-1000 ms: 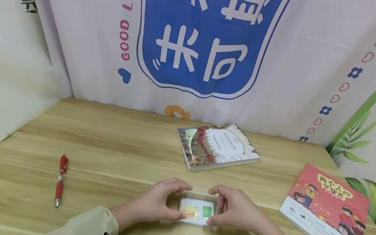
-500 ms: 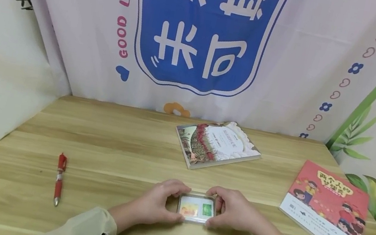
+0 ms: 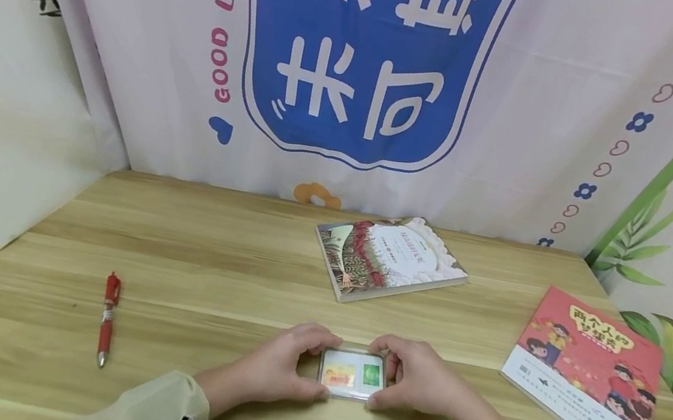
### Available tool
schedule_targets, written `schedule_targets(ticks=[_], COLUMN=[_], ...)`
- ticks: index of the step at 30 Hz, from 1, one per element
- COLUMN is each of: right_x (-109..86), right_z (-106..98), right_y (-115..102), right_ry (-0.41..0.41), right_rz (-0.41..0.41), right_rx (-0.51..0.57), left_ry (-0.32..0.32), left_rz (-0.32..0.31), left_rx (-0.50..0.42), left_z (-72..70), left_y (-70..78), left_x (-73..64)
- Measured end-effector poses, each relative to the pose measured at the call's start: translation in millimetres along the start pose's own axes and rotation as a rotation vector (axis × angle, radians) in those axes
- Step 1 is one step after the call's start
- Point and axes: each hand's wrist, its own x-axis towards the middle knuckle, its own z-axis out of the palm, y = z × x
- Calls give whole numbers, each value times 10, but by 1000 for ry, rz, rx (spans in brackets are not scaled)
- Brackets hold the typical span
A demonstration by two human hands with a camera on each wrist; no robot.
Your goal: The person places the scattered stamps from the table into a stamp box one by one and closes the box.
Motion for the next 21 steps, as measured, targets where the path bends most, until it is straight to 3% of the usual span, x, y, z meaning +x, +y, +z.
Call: schedule_targets(ticks=[13,21], right_x=[18,27], right_z=[16,64], right_y=[-3,-85], right_ry=[-14,-22], right_rz=[8,56], right_rx=[-3,-15], left_ry=[-15,-84], left_rz=[-8,-87], left_rx=[5,16], left_z=[-7,-37], left_y=[-21,25], left_x=[-10,-33])
